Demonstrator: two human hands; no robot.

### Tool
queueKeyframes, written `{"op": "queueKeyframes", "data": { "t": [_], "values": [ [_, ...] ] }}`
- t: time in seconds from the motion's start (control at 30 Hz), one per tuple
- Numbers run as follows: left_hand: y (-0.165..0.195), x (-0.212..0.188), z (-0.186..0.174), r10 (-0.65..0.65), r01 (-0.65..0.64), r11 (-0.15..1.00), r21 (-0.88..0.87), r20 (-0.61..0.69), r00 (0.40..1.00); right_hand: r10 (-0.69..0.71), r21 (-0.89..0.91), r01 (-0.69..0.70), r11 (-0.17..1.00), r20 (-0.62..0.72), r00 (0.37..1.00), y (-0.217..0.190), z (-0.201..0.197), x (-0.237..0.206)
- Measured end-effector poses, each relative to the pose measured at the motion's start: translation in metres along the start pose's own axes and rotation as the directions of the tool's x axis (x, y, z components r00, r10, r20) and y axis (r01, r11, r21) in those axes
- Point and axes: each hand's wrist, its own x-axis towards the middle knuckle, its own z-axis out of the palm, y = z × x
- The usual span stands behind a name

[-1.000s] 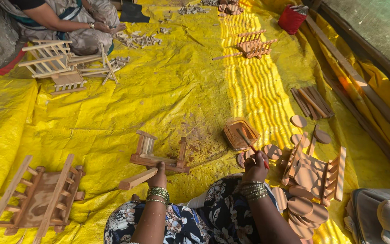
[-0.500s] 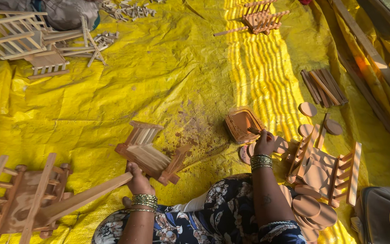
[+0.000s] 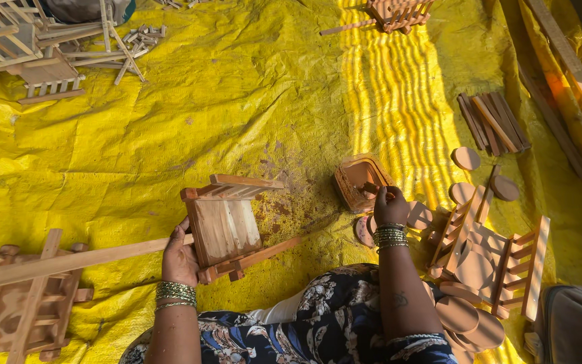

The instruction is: The person sits on a yellow tarp and uses a brush to apply a brown paste from a container onto the surfaces of small wooden chair frames, holding each frame steady with one hand while brushing. They rotate the frames to coat different sides and set finished frames aside among other wooden toy parts.

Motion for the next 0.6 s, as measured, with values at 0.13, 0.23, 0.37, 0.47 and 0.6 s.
{"op": "queueKeyframes", "data": {
  "t": [0.13,0.23,0.37,0.47,0.6],
  "values": [
    [0.006,-0.006,0.014,-0.033,0.036,0.997,0.069,-0.046,0.998,-0.086,0.13,0.093,0.987,-0.057,0.995,0.011,-0.006,0.002],
    [0.005,-0.009,0.016,-0.025,0.026,0.999,0.043,-0.024,0.999,0.001,0.27,0.01,0.963,-0.039,0.999,0.021,-0.008,0.008],
    [-0.002,-0.003,0.006,0.011,-0.007,0.999,0.046,-0.094,0.996,0.217,0.54,-0.219,0.813,0.068,0.974,0.027,-0.014,0.013],
    [-0.015,0.004,-0.004,0.118,-0.116,0.993,0.022,-0.092,0.989,0.396,0.611,-0.427,0.667,0.194,0.898,0.031,-0.022,0.01],
    [-0.02,0.016,-0.015,0.195,-0.195,0.981,-0.005,-0.036,0.98,0.523,0.687,-0.533,0.493,0.256,0.813,0.029,-0.035,0.003]
  ]
}}
